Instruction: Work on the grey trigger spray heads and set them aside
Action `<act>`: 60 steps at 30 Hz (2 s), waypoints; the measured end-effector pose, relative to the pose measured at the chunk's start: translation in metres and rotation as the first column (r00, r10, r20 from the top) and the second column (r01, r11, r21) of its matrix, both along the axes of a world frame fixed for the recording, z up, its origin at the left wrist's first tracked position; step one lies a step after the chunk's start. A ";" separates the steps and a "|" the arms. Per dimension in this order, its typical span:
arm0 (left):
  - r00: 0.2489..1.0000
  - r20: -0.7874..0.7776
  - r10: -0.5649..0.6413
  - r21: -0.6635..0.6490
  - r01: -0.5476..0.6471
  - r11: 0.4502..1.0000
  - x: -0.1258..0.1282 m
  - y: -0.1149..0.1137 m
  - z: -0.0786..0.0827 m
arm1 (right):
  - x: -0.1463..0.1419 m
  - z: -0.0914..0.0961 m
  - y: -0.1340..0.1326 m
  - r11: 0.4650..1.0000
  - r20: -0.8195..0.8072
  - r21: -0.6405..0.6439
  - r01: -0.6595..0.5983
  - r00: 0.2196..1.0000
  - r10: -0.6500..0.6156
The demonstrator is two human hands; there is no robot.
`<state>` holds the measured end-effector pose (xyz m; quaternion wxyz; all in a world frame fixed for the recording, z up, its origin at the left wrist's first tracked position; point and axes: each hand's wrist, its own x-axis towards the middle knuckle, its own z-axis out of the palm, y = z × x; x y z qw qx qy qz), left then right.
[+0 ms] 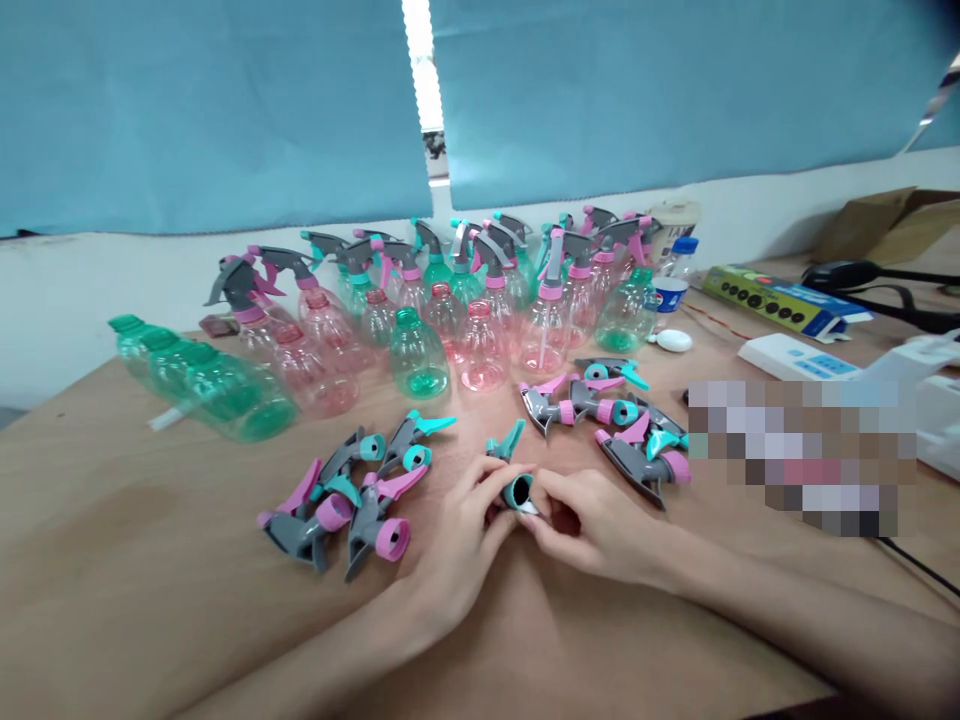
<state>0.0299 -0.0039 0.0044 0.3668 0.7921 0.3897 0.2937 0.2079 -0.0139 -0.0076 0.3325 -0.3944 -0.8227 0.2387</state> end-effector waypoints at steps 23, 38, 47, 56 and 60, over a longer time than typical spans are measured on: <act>0.998 -0.026 0.052 0.010 -0.052 0.999 0.000 0.000 0.003 | -0.010 0.004 -0.002 0.846 -0.474 -0.518 -0.128 0.866 -0.158; 0.997 -0.013 0.077 -0.025 -0.077 0.997 0.000 0.001 0.005 | 0.009 0.014 0.008 0.839 -0.556 -0.504 -0.208 0.821 -0.130; 0.998 0.054 -0.012 -0.101 0.017 0.995 0.004 0.000 0.007 | -0.002 0.008 0.002 0.854 -0.498 -0.493 -0.164 0.858 -0.122; 0.999 0.051 -0.001 -0.126 0.007 0.992 0.003 0.001 0.007 | 0.002 0.006 0.003 0.922 -0.342 -0.386 -0.030 0.933 -0.113; 0.999 0.041 0.029 -0.103 -0.024 0.994 0.001 0.001 0.004 | 0.002 0.007 0.001 0.936 -0.319 -0.351 -0.027 0.943 -0.092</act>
